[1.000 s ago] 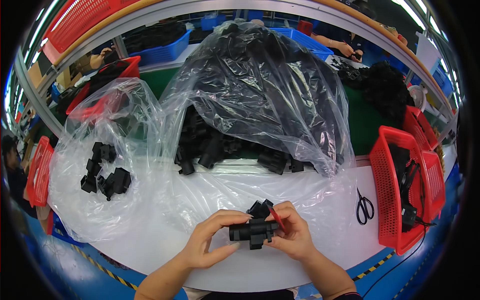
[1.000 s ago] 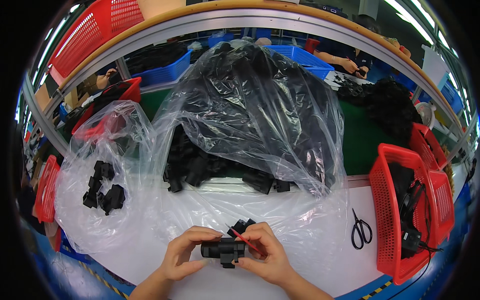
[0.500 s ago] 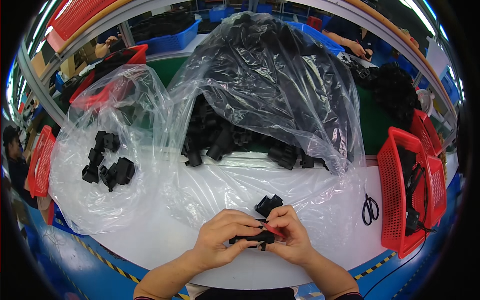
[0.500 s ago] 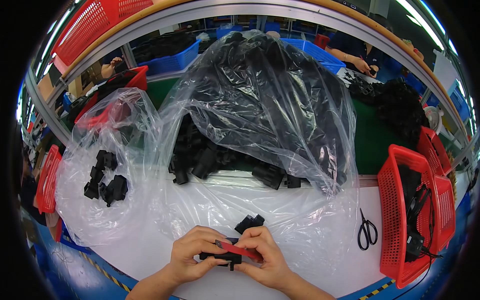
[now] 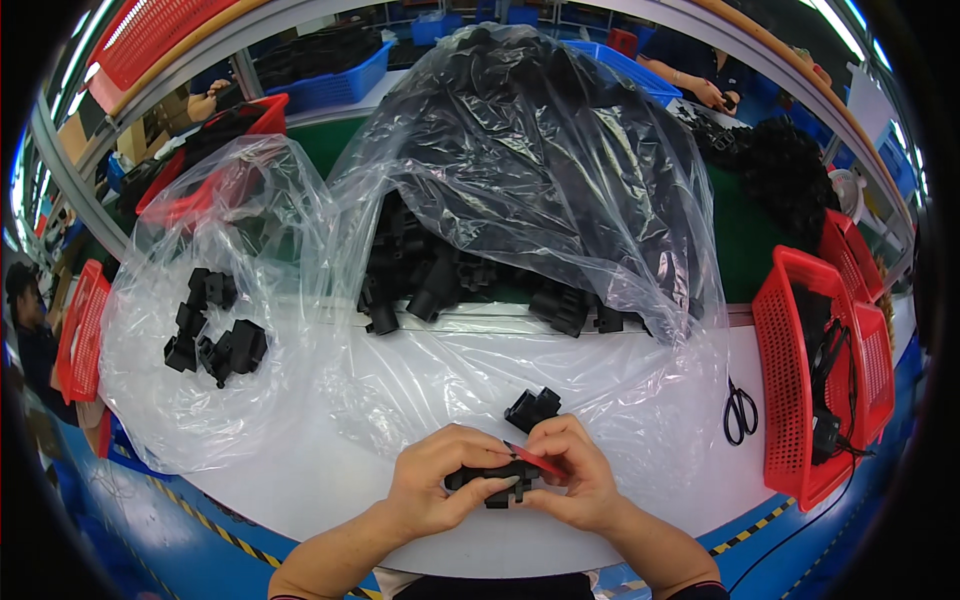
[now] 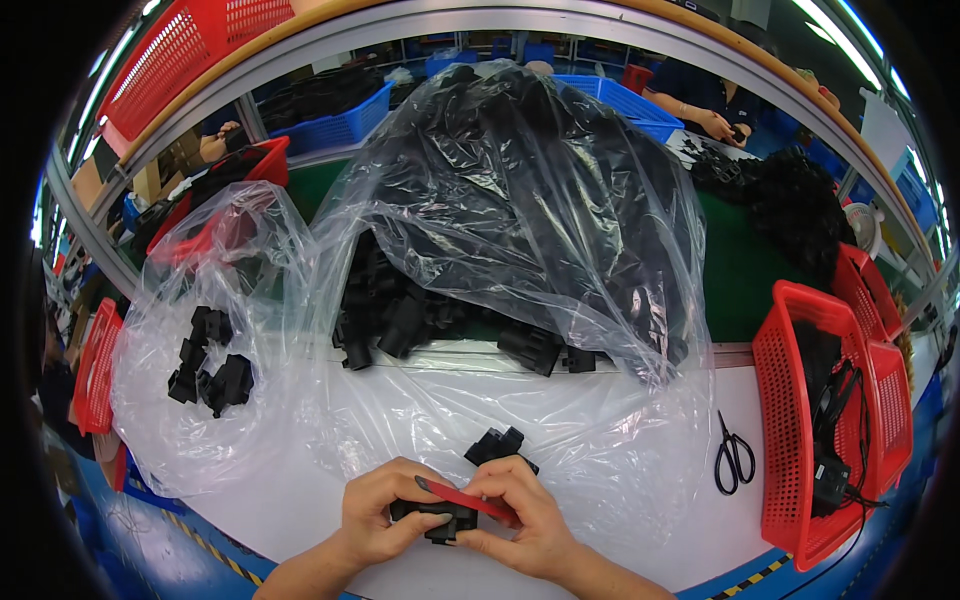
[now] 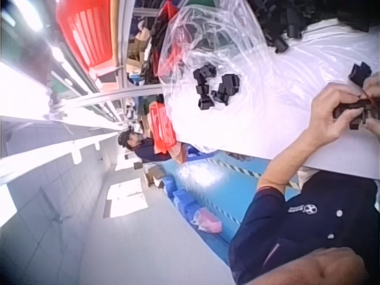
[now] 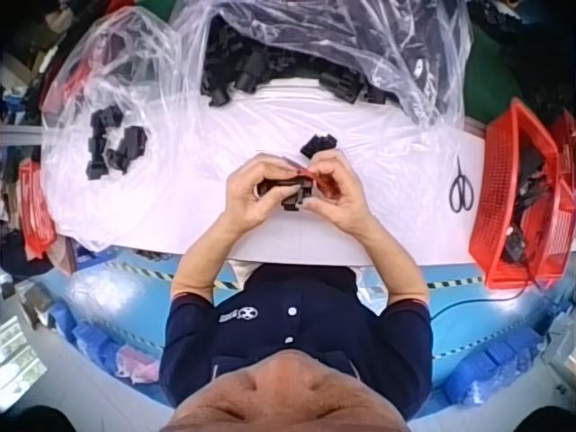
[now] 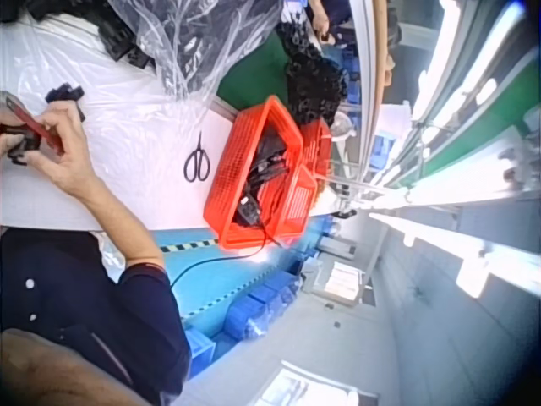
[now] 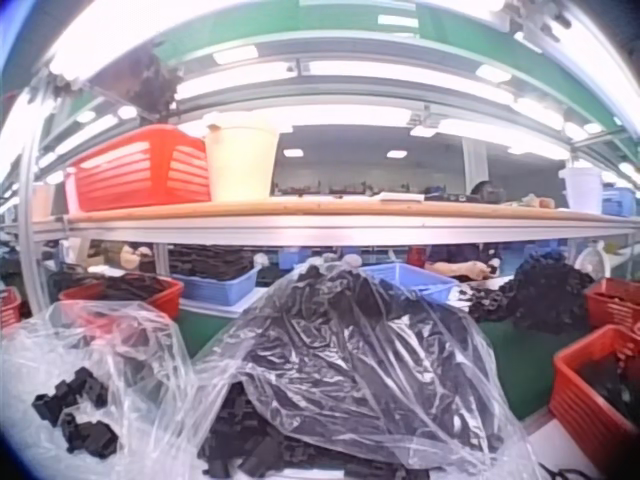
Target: Inspecting and assembling small black plastic components using a probe tool and scissors at an industrial workstation.
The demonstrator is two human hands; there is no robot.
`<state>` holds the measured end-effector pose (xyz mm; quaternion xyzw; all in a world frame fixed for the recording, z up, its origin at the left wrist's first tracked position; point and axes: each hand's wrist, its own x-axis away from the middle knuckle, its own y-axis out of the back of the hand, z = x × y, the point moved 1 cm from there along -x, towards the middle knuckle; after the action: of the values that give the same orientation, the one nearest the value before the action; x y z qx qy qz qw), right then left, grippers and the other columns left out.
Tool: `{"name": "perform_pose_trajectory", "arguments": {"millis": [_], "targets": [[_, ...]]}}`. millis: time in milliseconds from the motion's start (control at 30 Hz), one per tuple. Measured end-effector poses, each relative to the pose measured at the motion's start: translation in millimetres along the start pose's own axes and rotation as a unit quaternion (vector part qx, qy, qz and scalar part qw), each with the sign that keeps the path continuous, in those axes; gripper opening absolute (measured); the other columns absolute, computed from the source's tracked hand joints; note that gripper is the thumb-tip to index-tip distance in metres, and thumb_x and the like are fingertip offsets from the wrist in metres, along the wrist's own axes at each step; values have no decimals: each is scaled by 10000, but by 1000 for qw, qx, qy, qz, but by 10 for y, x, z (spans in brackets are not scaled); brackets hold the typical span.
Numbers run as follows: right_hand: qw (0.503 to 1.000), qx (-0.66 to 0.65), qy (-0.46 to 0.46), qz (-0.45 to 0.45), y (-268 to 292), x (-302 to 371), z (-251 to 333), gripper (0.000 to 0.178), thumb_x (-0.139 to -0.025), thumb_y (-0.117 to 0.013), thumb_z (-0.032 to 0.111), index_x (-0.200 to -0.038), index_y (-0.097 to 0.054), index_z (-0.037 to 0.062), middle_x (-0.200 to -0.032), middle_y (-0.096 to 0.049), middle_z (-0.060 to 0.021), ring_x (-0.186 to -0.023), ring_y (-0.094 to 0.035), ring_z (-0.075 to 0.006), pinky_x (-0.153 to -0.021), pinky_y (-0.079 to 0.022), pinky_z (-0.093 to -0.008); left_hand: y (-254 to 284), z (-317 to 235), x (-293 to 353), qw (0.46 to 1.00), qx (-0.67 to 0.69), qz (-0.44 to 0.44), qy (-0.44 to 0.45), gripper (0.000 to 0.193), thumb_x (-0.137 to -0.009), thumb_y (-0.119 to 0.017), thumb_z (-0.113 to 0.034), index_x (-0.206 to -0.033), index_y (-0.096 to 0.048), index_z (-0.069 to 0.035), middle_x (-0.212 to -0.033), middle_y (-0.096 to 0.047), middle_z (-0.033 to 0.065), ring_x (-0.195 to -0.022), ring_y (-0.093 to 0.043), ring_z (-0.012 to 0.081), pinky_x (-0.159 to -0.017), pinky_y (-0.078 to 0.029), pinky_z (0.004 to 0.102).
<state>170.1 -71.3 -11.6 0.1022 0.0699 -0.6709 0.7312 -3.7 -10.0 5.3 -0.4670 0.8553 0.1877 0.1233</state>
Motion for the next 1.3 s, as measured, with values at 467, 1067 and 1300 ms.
{"name": "perform_pose_trajectory", "arguments": {"millis": [467, 1067, 1300], "targets": [[982, -155, -101, -23, -157, 2, -14, 369, -699, -715, 6, -996, -499, 38, -908, -413, 20, -539, -334, -22, -506, -296, -176, -10, -81, -21, 979, 106, -53, 166, 190, -855, -521, -95, -775, -616, 48, -834, -637, 141, -748, -605, 161, -665, -465, 241], [987, -145, -62, -28, -234, 42, -37, 418, -680, -684, -41, -1031, -470, 33, -1044, -433, -68, -591, -370, -26, -590, -354, -183, -26, -33, 21, 959, 154, -65, 229, 190, -881, -518, -132, -783, -572, 21, -834, -613, 92, -740, -560, 108, -672, -446, 234], [987, -136, -54, -61, -217, -9, 9, 404, -721, -668, -38, -1052, -448, 36, -973, -425, -29, -557, -333, -23, -548, -318, -168, -51, -20, -7, 984, 85, -10, 158, 144, -898, -480, -117, -903, -549, 9, -927, -584, 90, -840, -550, 128, -749, -439, 254]]}}
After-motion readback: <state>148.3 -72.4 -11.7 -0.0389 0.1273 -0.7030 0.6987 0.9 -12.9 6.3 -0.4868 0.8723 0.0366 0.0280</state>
